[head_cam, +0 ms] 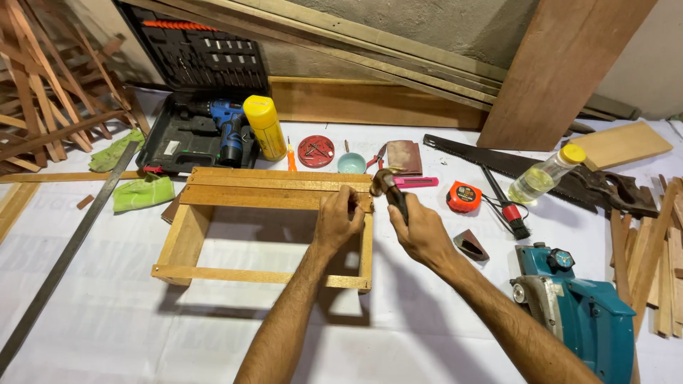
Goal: The person assembles a wooden frame on a work table. They take nails from a red container, position thin wood slats across the frame, and hammer the nails in to fasten the slats, then reposition the frame and add another slat.
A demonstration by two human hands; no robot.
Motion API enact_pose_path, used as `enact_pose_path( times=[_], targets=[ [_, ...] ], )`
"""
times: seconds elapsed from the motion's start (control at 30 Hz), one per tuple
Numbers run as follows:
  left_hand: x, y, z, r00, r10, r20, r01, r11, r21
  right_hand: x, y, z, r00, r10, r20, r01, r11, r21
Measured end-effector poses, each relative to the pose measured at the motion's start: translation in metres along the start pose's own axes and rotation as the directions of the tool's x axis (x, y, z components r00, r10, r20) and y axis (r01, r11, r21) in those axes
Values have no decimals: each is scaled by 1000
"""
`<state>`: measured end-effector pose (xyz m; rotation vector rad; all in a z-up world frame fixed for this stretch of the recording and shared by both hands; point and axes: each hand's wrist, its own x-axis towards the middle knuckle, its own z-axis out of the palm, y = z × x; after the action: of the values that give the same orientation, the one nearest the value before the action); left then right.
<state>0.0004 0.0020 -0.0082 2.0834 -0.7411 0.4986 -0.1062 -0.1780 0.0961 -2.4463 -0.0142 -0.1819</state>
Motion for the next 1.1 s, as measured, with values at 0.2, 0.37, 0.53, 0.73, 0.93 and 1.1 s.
enact_pose_path(
  times=[0.2,0.37,0.53,0.73,0.93,1.1],
  targets=[
    [0,6,-3,1000,12,-24,-12,1000,4,3,12,5,969,-152,-196,165,985,57],
    [2,6,-2,1000,-29,-12,29,999,-19,8,7,-1,999,18,41,-17,1000,-10],
    [1,6,-2,999,-20,-26,19,1000,-18,2,8,11,986,4,-164,19,990,140],
    [1,6,-1,999,6,-34,-7,1000,-15,1,0,6,998,-19,57,18,1000,20],
    [0,10,-5,1000,-18,-18,18,1000,-7,3,13,15,990,-89,-109,92,995,23],
    [-3,0,2,999,-37,22,37,999,7,2,14,17,999,6,-47,-3,999,53]
  ],
)
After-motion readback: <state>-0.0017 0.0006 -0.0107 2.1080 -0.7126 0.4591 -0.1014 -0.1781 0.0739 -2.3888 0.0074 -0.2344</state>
